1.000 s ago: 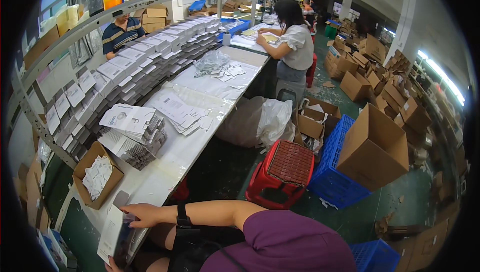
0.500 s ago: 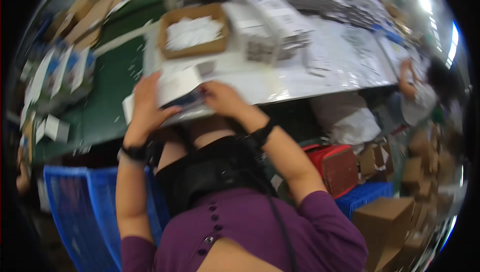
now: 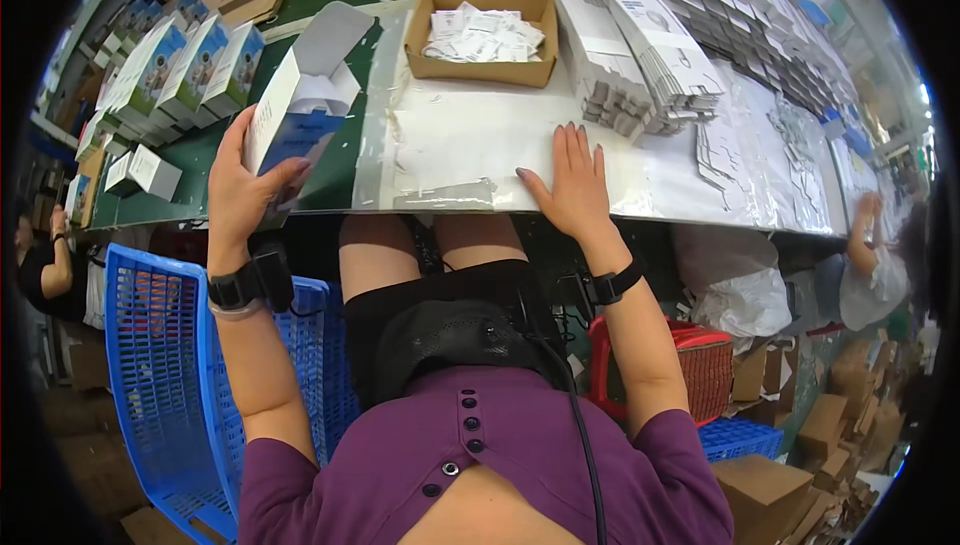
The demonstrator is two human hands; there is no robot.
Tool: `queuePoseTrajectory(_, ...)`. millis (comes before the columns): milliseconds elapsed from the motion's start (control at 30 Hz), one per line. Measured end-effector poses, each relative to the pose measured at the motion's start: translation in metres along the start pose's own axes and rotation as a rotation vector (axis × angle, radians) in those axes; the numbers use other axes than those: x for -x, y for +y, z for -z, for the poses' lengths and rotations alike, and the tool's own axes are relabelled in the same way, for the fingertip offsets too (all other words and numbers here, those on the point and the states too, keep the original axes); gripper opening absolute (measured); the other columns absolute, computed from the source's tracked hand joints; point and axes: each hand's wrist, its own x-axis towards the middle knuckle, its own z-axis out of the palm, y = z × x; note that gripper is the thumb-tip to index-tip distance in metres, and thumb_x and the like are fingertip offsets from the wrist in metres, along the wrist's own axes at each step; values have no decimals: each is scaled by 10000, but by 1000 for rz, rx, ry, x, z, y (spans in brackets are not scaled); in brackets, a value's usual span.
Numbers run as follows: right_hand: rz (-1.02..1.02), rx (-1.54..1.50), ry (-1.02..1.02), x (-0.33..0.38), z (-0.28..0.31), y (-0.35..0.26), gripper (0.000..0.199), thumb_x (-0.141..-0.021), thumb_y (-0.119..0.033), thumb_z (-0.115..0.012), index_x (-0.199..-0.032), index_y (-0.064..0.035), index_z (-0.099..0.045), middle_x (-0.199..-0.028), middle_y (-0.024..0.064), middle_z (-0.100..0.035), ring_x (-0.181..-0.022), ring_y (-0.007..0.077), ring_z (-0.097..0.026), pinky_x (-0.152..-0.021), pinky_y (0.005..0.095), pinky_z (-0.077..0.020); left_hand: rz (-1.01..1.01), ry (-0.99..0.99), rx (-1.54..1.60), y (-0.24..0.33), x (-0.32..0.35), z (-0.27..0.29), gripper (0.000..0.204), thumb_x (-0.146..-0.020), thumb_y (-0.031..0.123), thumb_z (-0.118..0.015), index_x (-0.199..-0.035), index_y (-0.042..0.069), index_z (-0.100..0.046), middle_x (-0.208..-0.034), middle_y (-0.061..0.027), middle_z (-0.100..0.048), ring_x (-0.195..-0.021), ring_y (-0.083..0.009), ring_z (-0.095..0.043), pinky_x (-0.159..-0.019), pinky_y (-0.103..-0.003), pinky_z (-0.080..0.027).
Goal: Packing manufactured items into small cardboard boxes at a factory workbench.
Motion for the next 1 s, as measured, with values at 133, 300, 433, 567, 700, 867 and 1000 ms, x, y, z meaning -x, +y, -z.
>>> queuePoseTrajectory(133, -34, 51, -97, -22, -14, -33, 888, -944, -604, -437, -1480, 75, -240, -1563, 243, -241, -1479, 353, -170, -1190, 524, -93, 41, 57, -10, -5, 20, 15, 802, -658, 145, -887, -1346, 11, -498, -1143, -107, -633, -1013, -182, -606, -897, -312, -489)
queuePoseTrajectory(300, -5, -4, -120, -62, -39, -92, 913, -936, -650, -387, -1485, 66, -247, -1571, 230, -233, -1488, 333, -148, -1196, 513, -73, 86, 102, 80, -14, 50, 21, 812, -656, 142, -887, -1354, 13, -492, -1154, -106, -631, -1028, -190, -602, -924, -316, -480)
queuePoseTrajectory(433, 121, -80, -151, -97, -59, -120, 928, -931, -663, -377, -1489, 67, -239, -1575, 229, -224, -1492, 327, -136, -1200, 496, -72, 103, 139, 160, -10, 69, 29, 832, -640, 138, -892, -1357, 16, -489, -1181, -106, -622, -1054, -198, -594, -938, -317, -472)
queuePoseTrajectory(567, 250, -151, -171, -127, -70, -130, 922, -930, -653, -393, -1488, 66, -243, -1575, 229, -223, -1491, 330, -138, -1202, 477, -81, 120, 174, 104, -9, 87, 39, 846, -622, 127, -895, -1358, 21, -490, -1206, -109, -612, -1076, -207, -587, -949, -319, -467)
queuePoseTrajectory(700, 321, -148, -203, -139, -69, -132, 911, -928, -650, -403, -1482, 61, -265, -1569, 230, -238, -1485, 338, -162, -1202, 463, -109, 129, 184, 67, -16, 100, 48, 854, -609, 116, -893, -1358, 25, -492, -1218, -110, -605, -1089, -210, -581, -958, -324, -462)
queuePoseTrajectory(867, 521, -158, -249, -112, -61, -119, 875, -930, -627, -436, -1470, 48, -300, -1542, 242, -289, -1463, 347, -226, -1193, 457, -165, 158, 180, 130, -18, 108, 50, 844, -612, 111, -886, -1355, 29, -495, -1213, -114, -608, -1088, -212, -583, -958, -323, -464)
queuePoseTrajectory(1000, 637, -185, -165, -68, -52, -126, 811, -930, -562, -505, -1456, 32, -333, -1509, 241, -346, -1432, 354, -294, -1177, 455, -223, 157, 157, 150, -18, 105, 43, 834, -612, 98, -878, -1352, 29, -497, -1204, -111, -611, -1079, -209, -587, -952, -320, -467)
